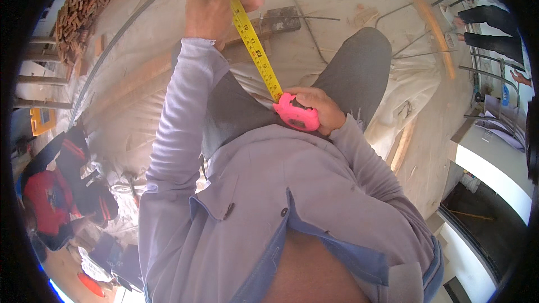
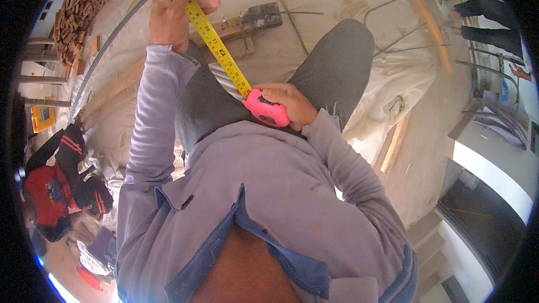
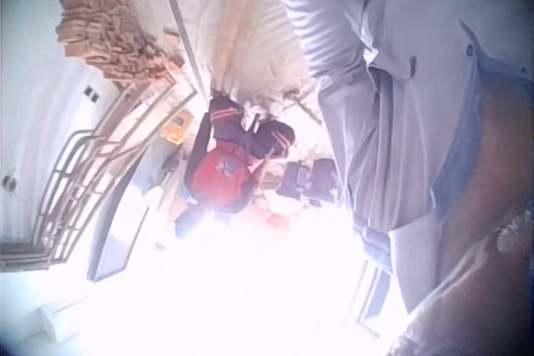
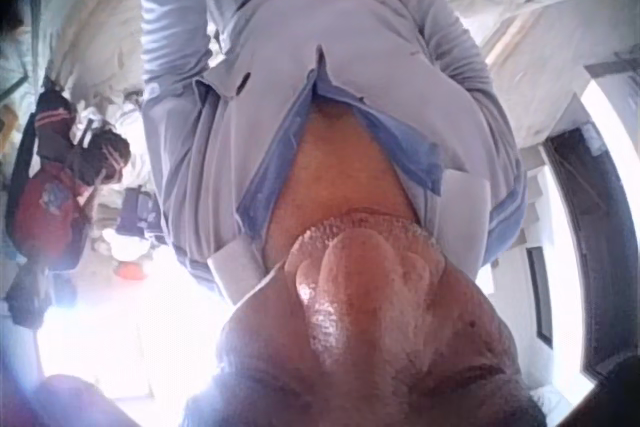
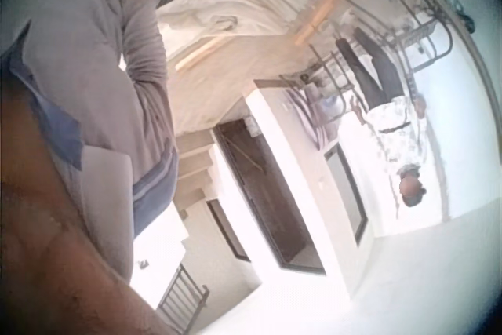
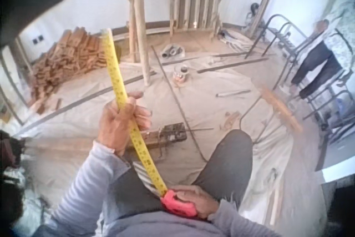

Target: The person sits on the floor and uses a metal vise to bend a blue metal rod. They measure the rod with a tape measure, secure it in the vise, and use a long metal bar as a lever to bend it. The person repeats this process for multiple rods, measuring and bending them to a specific shape.

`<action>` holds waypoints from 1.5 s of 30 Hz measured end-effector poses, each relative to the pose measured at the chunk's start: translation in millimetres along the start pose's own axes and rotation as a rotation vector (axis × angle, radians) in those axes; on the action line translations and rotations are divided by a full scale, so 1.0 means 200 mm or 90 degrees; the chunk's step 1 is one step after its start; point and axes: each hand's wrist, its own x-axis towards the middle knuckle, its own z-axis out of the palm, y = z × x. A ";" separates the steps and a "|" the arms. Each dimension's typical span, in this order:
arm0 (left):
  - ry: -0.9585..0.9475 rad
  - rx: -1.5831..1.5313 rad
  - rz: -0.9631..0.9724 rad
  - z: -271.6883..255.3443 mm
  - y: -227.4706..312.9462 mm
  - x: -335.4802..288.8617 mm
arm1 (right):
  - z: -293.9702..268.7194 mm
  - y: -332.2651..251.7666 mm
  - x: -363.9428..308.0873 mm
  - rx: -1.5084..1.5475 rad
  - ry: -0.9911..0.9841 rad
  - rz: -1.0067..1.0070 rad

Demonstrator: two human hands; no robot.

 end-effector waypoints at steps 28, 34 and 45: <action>0.153 0.059 -0.083 -0.01 -0.04 -0.19 | -0.03 0.06 0.06 -0.085 0.064 0.040; 0.160 -0.047 -0.068 0.13 -0.19 -0.26 | -0.03 0.04 0.08 0.051 0.050 0.040; 0.078 0.075 -0.104 0.11 -0.20 -0.14 | -0.02 0.00 0.14 0.159 0.116 0.057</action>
